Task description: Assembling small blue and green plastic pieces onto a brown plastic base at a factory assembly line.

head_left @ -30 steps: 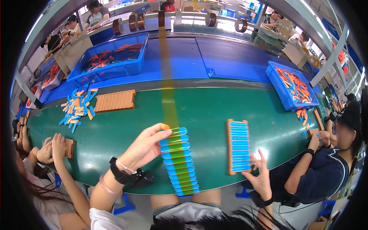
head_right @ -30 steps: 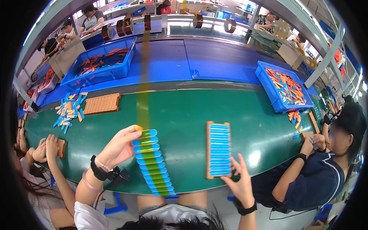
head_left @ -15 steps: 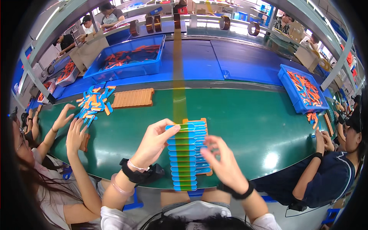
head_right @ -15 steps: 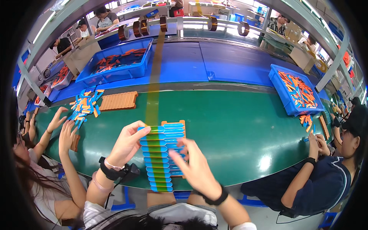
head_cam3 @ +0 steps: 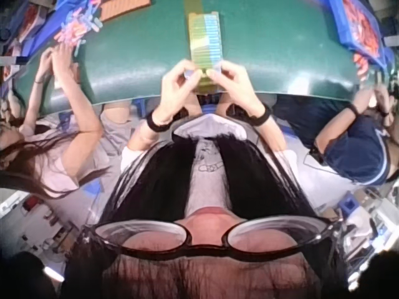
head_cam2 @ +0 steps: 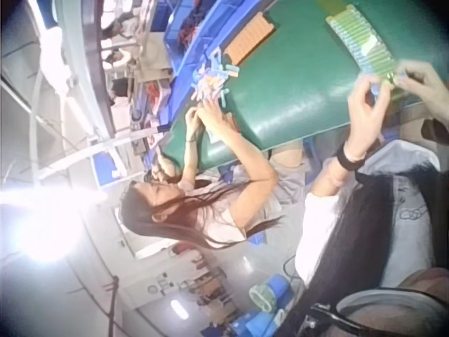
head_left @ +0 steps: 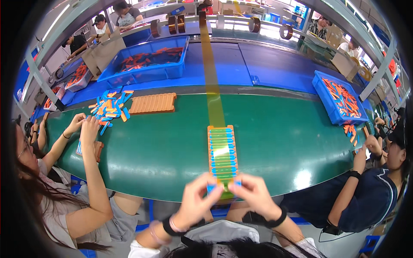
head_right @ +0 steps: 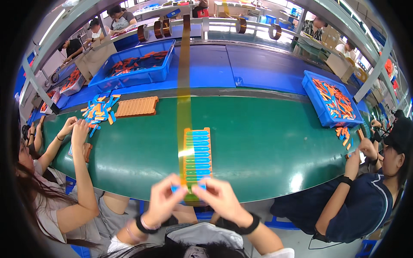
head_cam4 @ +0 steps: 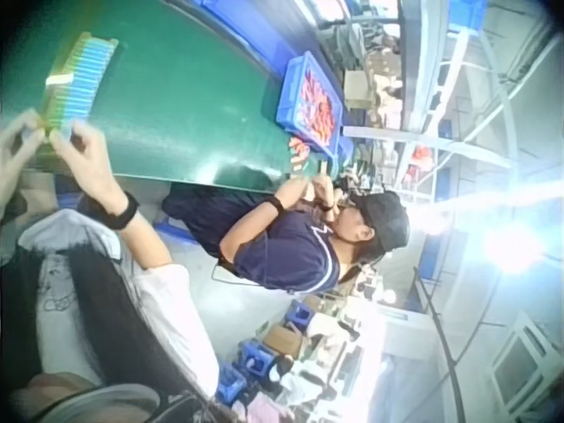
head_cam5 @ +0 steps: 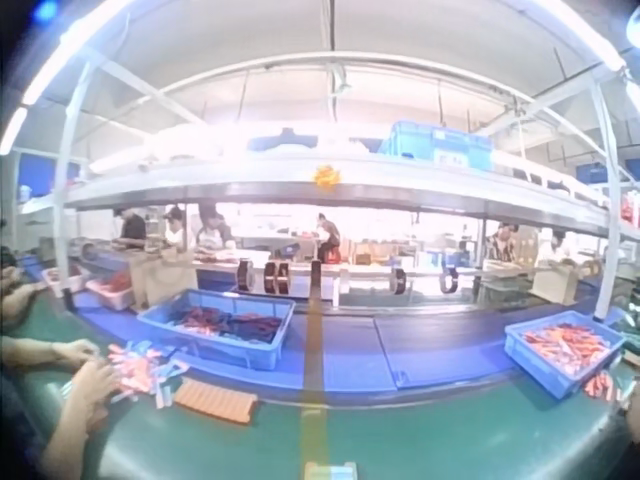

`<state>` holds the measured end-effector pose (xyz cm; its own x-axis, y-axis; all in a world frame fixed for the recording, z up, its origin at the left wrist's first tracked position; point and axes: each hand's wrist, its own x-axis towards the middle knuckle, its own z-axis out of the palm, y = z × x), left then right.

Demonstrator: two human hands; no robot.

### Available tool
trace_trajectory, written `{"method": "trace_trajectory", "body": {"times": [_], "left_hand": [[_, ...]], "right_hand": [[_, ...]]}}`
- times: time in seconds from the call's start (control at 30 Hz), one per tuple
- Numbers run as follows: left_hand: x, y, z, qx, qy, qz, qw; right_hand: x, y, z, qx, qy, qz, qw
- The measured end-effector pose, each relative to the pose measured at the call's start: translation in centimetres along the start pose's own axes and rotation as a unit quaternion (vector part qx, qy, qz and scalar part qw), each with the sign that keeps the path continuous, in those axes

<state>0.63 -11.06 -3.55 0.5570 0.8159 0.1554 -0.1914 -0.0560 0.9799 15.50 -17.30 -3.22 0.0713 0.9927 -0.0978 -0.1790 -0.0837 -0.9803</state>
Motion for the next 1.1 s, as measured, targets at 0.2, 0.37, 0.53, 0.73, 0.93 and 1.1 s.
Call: {"method": "trace_trajectory", "body": {"times": [0.2, 0.37, 0.53, 0.73, 0.93, 1.1], "left_hand": [[-6.4, -3.5, 0.8, 0.138, -0.03, -0.029, 0.99], [-3.1, -2.5, -1.8, 0.355, -0.046, 0.078, 0.931], [-1.6, -4.4, -0.4, 0.555, 0.029, 0.078, 0.828], [-3.4, -4.8, 1.5, 0.534, 0.024, 0.043, 0.844], [-5.4, -4.3, 2.4, 0.528, -0.005, -0.006, 0.849], [-5.3, -4.9, 1.7, 0.518, -0.003, 0.035, 0.855]], "right_hand": [[-5.5, 6.2, -1.3, -0.011, -0.033, 0.078, 0.996], [-5.8, 5.2, -1.5, -0.047, 0.016, -0.006, 0.999], [-5.9, 5.7, -1.7, 0.001, 0.038, 0.073, 0.997], [-5.4, 4.8, -0.7, 0.054, 0.154, 0.076, 0.984], [-5.7, 5.0, -1.0, -0.006, 0.158, 0.084, 0.984], [-5.2, 5.0, -0.6, 0.017, 0.189, 0.088, 0.978]]}}
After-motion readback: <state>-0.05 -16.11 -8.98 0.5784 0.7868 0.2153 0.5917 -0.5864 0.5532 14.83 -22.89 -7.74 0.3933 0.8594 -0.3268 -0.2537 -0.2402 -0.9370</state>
